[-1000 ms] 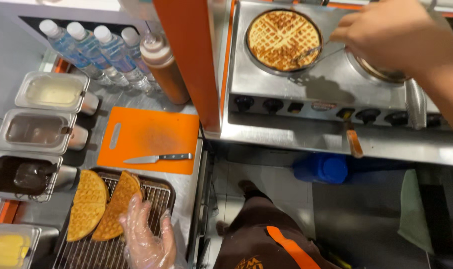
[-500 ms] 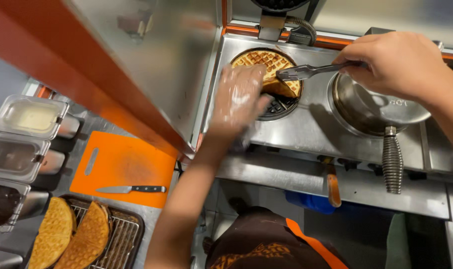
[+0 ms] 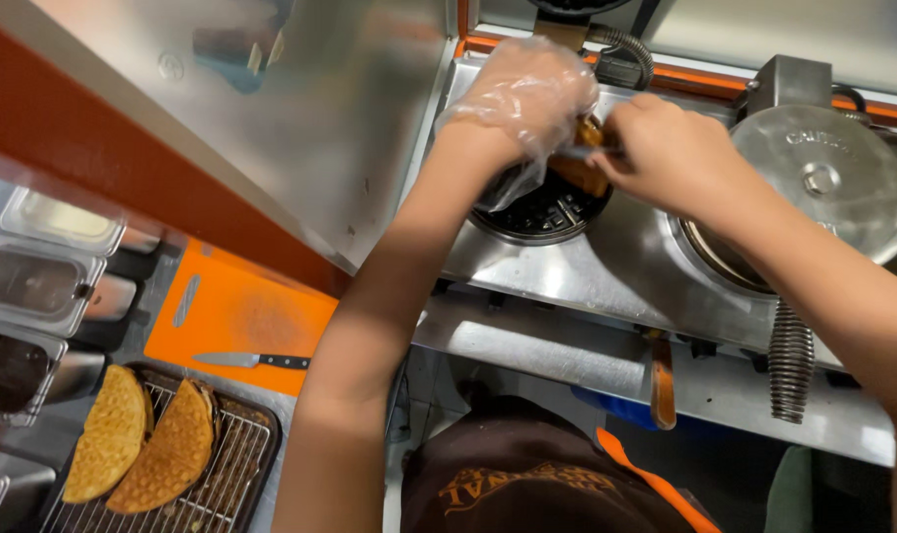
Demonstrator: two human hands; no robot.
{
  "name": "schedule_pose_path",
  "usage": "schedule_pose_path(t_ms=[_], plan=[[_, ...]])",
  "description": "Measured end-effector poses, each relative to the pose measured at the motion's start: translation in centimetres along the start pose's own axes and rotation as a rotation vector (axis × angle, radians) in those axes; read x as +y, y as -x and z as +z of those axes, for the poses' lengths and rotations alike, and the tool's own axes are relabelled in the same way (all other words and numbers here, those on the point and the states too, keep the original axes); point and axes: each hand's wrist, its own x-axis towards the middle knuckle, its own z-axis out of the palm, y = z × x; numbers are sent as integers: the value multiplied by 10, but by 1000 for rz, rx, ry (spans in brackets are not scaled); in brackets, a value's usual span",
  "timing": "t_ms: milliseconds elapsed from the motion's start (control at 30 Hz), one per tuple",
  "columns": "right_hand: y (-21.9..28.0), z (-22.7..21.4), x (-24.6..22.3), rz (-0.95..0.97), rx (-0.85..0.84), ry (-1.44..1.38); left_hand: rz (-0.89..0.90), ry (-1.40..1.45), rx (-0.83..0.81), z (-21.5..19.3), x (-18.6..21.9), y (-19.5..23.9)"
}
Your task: The person assembles waffle sandwiches by spreading a dark filling on waffles using a spatula and tongs, then drizzling a brown sauce over them. They also pour batter into a waffle iron to cook additional waffles.
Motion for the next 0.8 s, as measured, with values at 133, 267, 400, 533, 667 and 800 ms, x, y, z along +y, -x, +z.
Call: schedule_pose_path(t_ms=[133,267,400,533,667,800], plan=[[-22,4,22,48,181,-76,-80,113,247,-32,10,28],[13,-28,44,-98,536,-49,-116,469,558,-48,62,128],[78,-8,-23,-115,401,-342,-240,780,236,-54,117,250],[130,16,-98,-209,78,-575,-769,443,318,-39,147,391],[156,47,-163,-312,-133,-693,-1679,-34,330,-38,175,551],[177,43,-241,-340,-238,-715,-1607,-341,156,-28,195,638]])
